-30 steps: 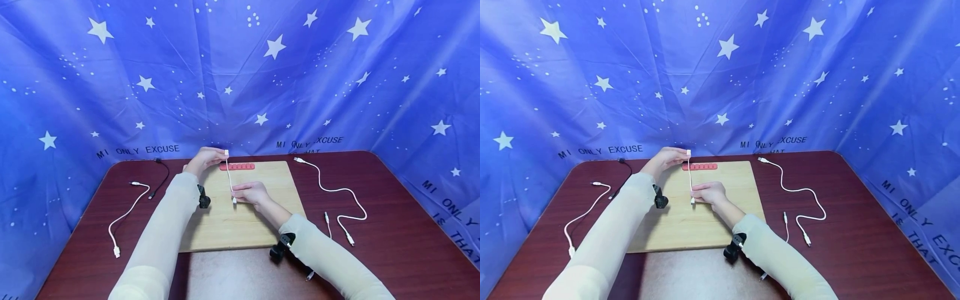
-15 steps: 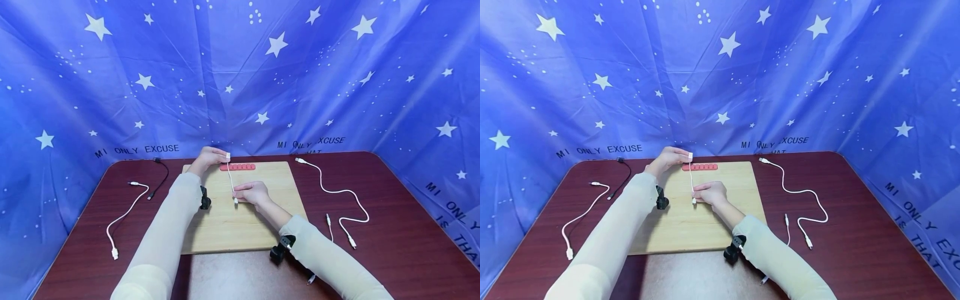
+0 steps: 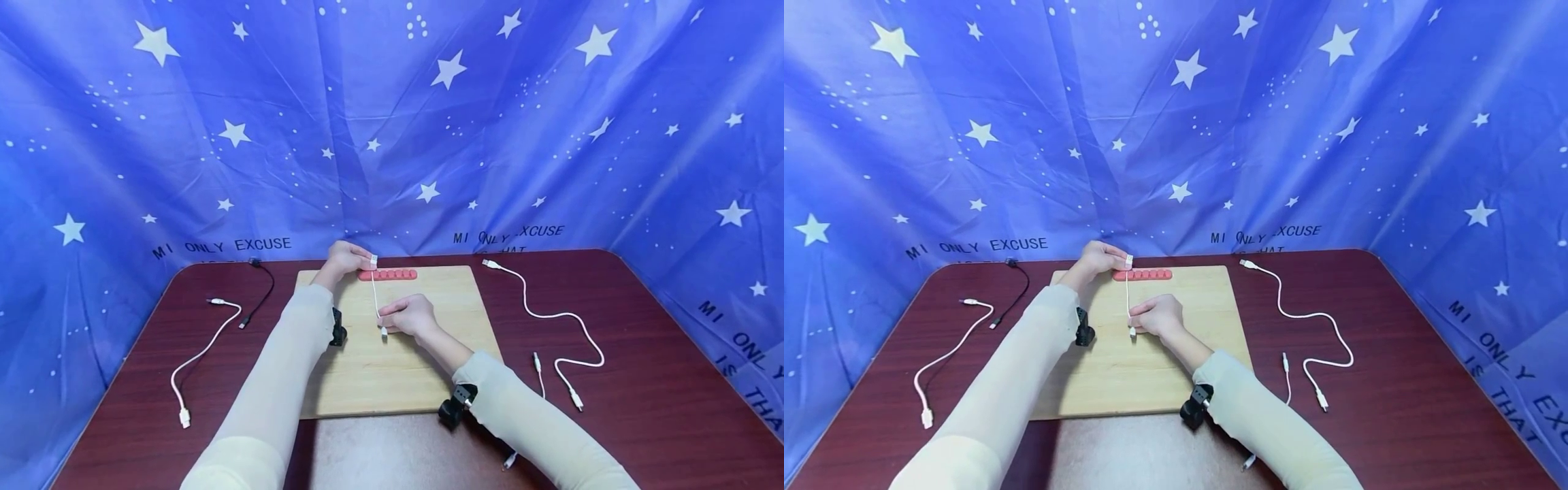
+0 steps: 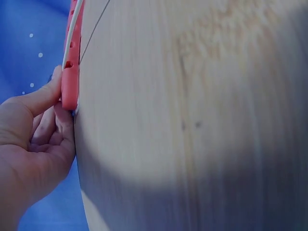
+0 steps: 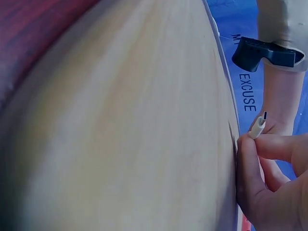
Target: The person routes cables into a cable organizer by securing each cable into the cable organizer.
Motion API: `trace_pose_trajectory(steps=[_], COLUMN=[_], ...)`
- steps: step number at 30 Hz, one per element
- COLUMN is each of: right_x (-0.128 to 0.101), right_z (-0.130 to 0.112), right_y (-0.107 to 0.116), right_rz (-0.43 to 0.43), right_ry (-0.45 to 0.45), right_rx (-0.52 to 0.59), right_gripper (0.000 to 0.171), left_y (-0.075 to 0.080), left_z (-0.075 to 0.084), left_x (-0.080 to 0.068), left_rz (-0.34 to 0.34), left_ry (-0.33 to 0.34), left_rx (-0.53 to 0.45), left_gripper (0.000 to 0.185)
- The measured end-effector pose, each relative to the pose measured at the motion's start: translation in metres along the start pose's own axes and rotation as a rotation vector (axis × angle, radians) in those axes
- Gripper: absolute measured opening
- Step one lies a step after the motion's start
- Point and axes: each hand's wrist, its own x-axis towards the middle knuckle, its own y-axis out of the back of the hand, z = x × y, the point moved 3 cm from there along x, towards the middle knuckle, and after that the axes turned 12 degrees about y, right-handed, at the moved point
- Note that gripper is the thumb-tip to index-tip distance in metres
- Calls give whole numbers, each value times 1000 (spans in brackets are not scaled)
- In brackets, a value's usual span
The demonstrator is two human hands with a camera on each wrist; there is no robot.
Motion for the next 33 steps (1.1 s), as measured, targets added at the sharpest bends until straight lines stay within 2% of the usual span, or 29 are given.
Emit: trace_pose_trajectory(steps=[5, 7, 10, 17, 25, 29, 33], right_x=[5, 6, 5, 0, -3, -5, -5], right_z=[-1, -1, -1, -2, 1, 0, -2], right_y=[-2, -2, -2, -3, -5, -5, -4], right_rz=[-14, -17, -36, -65, -64, -56, -51], right_ry=[32, 47, 30, -9, -25, -32, -27], right_rx=[-65, -86, -82, -71, -38, -34, -32], right_gripper=[17, 17, 17, 16, 17, 17, 18], left_y=[-1, -2, -1, 5, 10, 8, 6], left_z=[1, 2, 1, 0, -1, 0, 2], left_x=[-3, -4, -4, -1, -1, -2, -2], left_rz=[91, 104, 59, -177, -315, -341, -289], left_ry=[-12, -12, -3, -10, -12, -13, -20], left_rx=[77, 107, 106, 26, 18, 31, 68], left_gripper=[33, 32, 33, 39, 42, 42, 40])
